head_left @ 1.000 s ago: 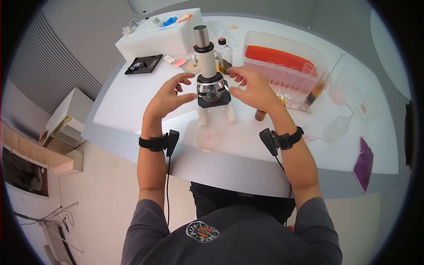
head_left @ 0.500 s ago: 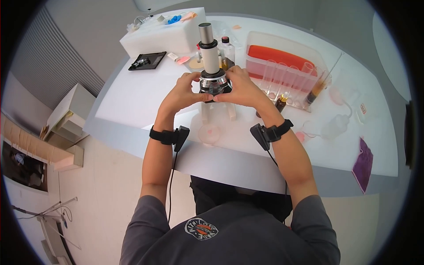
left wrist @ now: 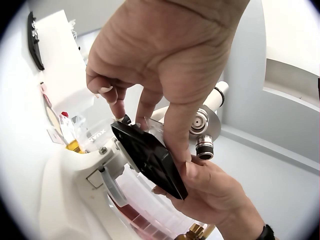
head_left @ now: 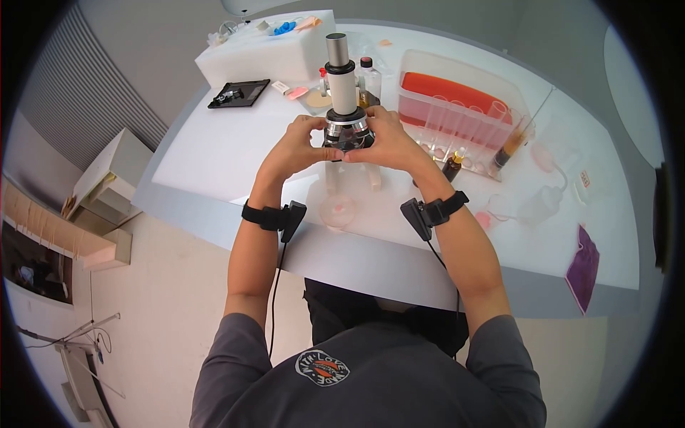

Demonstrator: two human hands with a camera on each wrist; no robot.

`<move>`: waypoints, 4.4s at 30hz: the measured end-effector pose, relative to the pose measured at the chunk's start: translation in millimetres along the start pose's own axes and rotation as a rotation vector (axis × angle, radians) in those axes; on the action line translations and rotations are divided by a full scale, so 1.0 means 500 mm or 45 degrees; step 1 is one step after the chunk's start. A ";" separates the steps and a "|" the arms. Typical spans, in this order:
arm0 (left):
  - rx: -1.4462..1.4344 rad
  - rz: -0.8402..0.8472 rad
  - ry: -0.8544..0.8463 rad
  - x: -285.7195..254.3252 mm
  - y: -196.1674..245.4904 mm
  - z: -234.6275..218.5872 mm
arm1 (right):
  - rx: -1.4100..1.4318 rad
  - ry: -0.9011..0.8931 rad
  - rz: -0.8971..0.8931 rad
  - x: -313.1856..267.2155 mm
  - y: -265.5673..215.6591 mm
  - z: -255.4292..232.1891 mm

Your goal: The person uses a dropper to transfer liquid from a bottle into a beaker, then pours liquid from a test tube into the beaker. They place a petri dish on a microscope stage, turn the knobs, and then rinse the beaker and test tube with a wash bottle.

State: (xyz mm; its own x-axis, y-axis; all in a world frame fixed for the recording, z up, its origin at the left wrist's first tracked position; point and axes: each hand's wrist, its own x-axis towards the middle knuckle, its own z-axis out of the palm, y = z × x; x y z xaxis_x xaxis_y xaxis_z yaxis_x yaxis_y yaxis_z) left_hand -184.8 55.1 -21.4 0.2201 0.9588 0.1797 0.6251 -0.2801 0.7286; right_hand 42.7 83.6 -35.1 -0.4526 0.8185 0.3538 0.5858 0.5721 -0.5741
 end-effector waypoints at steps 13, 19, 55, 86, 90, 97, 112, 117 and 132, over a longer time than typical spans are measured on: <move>-0.021 0.047 0.048 -0.050 0.031 0.012 | -0.025 0.045 0.039 -0.063 -0.058 -0.024; 0.065 0.099 0.087 -0.106 0.054 0.024 | 0.016 0.105 -0.023 -0.117 -0.065 -0.023; -0.339 -0.047 0.426 -0.339 0.069 0.180 | -0.084 -0.139 0.257 -0.295 -0.007 0.003; -0.582 -0.356 0.591 -0.342 0.026 0.133 | 0.365 -0.032 0.277 -0.499 -0.091 -0.234; -0.585 -0.376 0.575 -0.328 0.011 0.118 | 0.396 0.114 0.410 -0.580 -0.048 -0.295; -0.317 -0.394 0.345 -0.310 -0.011 0.106 | 0.356 0.326 0.761 -0.667 -0.003 -0.374; -0.157 -0.416 0.066 -0.277 -0.021 0.092 | 0.164 0.845 0.900 -0.678 0.101 -0.428; -0.152 -0.348 0.105 -0.268 -0.001 0.095 | -0.025 0.582 0.925 -0.662 0.173 -0.430; -0.226 -0.445 0.202 -0.273 0.002 0.097 | 0.375 0.544 0.971 -0.600 0.202 -0.416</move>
State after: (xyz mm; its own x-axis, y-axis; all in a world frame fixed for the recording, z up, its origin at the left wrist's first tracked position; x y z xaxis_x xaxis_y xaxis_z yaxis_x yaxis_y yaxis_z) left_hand -178.1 -78.5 -77.2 -0.1090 0.9940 -0.0094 0.4999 0.0630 0.8638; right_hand 377.7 -93.3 -45.5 0.3066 0.9518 0.0112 0.4018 -0.1188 -0.9080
